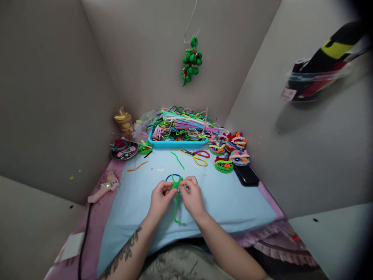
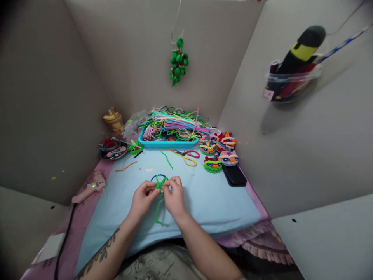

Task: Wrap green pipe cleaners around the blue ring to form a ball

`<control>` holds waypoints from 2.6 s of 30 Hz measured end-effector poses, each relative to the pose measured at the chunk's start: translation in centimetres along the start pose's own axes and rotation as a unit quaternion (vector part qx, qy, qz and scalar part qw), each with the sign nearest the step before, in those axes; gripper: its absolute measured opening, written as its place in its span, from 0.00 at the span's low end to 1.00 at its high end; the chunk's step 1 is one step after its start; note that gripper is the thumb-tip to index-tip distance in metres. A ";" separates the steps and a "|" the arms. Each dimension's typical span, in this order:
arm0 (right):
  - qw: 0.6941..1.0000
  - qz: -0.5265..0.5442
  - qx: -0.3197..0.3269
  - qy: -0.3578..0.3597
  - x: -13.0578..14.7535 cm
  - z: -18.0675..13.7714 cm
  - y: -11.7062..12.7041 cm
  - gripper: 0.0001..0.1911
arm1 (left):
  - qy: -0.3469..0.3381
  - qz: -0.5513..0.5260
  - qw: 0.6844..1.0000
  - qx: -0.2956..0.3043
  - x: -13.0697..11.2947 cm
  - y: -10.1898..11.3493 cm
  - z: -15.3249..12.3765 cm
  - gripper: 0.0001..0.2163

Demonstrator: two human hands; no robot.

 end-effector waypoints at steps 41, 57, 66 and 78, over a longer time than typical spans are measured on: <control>0.987 -0.025 0.094 0.132 0.4 -0.8 -0.1 0.14 | 0.082 -0.075 0.994 -0.009 0.9 0.8 1.3 0.16; 0.992 0.112 0.054 -0.015 -3.3 0.4 0.8 0.02 | 0.075 0.029 0.992 0.095 0.6 -0.5 0.5 0.12; 0.985 0.112 0.127 -0.027 -4.1 0.5 0.6 0.06 | 0.055 0.109 0.980 0.160 0.4 -0.5 0.6 0.12; 0.997 0.074 0.001 0.024 -4.2 6.8 -0.3 0.14 | -0.132 0.166 0.977 -0.025 -4.1 -0.8 4.5 0.09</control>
Point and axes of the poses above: each hand's wrist, its own z-axis towards the middle knuckle, its own y-axis out of the back of the hand, x = y × z, the point moved 5 cm from there along z, towards the middle knuckle, and after that the axes turned 13 degrees about y, right-handed, at the moved point
